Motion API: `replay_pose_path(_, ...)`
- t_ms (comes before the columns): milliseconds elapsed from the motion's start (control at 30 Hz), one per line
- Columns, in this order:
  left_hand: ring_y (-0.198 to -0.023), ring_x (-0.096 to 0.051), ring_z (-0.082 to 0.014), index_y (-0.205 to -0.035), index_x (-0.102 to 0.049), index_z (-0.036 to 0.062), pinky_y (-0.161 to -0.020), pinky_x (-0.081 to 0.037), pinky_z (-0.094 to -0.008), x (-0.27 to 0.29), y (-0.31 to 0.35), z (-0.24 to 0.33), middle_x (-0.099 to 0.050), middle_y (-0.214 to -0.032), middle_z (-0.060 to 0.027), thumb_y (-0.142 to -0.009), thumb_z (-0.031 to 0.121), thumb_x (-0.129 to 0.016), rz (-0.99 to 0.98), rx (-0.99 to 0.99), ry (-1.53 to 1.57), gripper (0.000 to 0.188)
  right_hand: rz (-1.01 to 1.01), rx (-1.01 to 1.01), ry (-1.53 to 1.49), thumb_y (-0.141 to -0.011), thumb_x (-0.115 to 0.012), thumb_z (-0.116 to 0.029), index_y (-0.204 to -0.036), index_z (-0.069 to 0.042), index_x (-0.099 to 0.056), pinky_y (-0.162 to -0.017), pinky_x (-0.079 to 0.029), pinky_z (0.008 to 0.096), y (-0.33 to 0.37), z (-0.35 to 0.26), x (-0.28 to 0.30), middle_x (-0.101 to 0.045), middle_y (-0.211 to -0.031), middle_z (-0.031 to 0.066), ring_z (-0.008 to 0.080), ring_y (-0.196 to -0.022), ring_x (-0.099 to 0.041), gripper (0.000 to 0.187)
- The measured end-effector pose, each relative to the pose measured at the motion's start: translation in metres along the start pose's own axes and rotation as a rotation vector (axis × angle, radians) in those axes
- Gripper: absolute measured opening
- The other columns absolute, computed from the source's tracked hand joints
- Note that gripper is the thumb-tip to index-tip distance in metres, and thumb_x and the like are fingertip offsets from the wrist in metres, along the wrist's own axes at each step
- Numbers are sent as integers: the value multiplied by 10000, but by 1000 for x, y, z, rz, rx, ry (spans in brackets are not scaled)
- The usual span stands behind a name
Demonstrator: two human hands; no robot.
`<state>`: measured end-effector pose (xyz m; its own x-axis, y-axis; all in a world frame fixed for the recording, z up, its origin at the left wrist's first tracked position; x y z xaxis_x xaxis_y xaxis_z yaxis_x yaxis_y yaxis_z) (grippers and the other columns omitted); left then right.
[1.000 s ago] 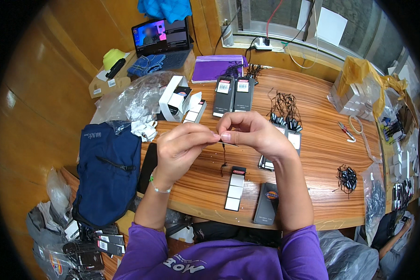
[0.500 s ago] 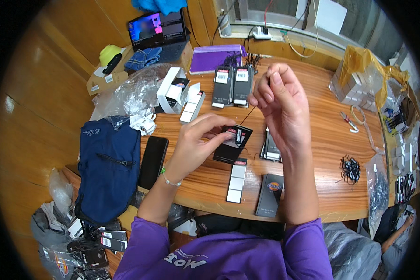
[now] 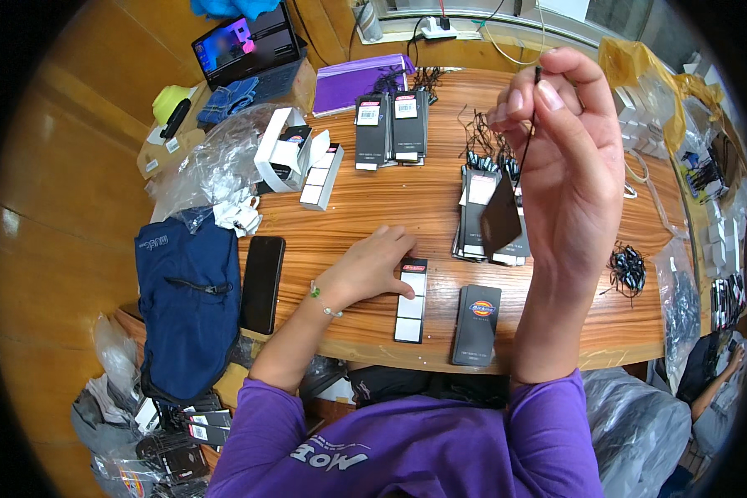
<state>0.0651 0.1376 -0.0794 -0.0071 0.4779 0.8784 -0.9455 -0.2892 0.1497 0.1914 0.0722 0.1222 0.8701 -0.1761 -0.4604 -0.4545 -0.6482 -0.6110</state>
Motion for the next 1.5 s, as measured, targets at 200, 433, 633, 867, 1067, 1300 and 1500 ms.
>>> replay_pose_path(200, -963, -474, -301, -979, -505, 13, -801, -424, -379, 12, 0, 17, -494, -980, -132, -627, 199, -751, 44, -97, -56, 468, -14, -61, -18, -858, -507, -72, -1087, -33, -459, -741, -414, 257, 0, 9, -1, -541, -835, 69, 127, -783, -516, 238)
replay_pose_path(433, -729, -563, -125, -1011, -512, 9, -643, -446, -262, 22, 5, -11, -547, -789, -52, -746, 43, -659, 34, 68, 425, 305, -55, -132, -38, -856, -519, -68, -1070, -28, -460, -607, -396, 209, 2, 16, -18, -541, -780, 71, 94, -678, -493, 225)
replay_pose_path(633, -768, -606, -83, -999, -568, -1, -674, -479, -197, 97, 34, -48, -650, -828, -72, -790, 0, -632, 508, 189, 755, 219, -160, -297, -8, -836, -527, -5, -1025, -7, -463, -628, -419, 178, 15, 41, -48, -568, -782, 25, 46, -706, -523, 199)
replay_pose_path(867, -804, -625, -113, -960, -609, -29, -719, -498, -221, 153, 84, -10, -656, -873, -83, -761, -33, -653, 1008, 24, 695, 205, -191, -204, 494, -806, -510, 21, -924, 2, -490, -546, -429, 224, 24, 77, -61, -557, -689, 58, 65, -614, -521, 121)
replay_pose_path(1067, -781, -620, -119, -941, -601, -47, -706, -503, -218, 156, 98, 4, -634, -879, -87, -728, -85, -659, 1089, -65, 583, 224, -229, -101, 632, -792, -512, 32, -918, 1, -492, -583, -476, 286, 26, 73, -72, -605, -763, 137, 204, -670, -625, 131)
replay_pose_path(1300, -787, -627, -132, -940, -595, -58, -704, -507, -223, 158, 100, 6, -633, -875, -98, -733, -105, -640, 1125, -86, 570, 217, -270, 49, 715, -756, -578, 20, -899, -12, -492, -583, -466, 341, 30, 65, -82, -572, -721, 153, 305, -663, -596, 170)
replay_pose_path(1500, -778, -623, -125, -938, -602, -52, -702, -504, -220, 157, 100, 12, -626, -873, -93, -738, -103, -635, 1096, -122, 548, 210, -269, 64, 699, -758, -560, 28, -898, -8, -491, -588, -468, 341, 30, 68, -82, -577, -728, 157, 311, -679, -603, 160)
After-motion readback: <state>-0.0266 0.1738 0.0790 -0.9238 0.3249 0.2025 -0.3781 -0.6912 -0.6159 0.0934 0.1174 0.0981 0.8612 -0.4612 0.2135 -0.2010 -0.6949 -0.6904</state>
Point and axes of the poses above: each hand's wrist, its own y-axis away from the middle knuckle, its own x-axis out of the back of the hand, z = x × y, the point moved 10 cm from there along -y, towards the middle knuckle
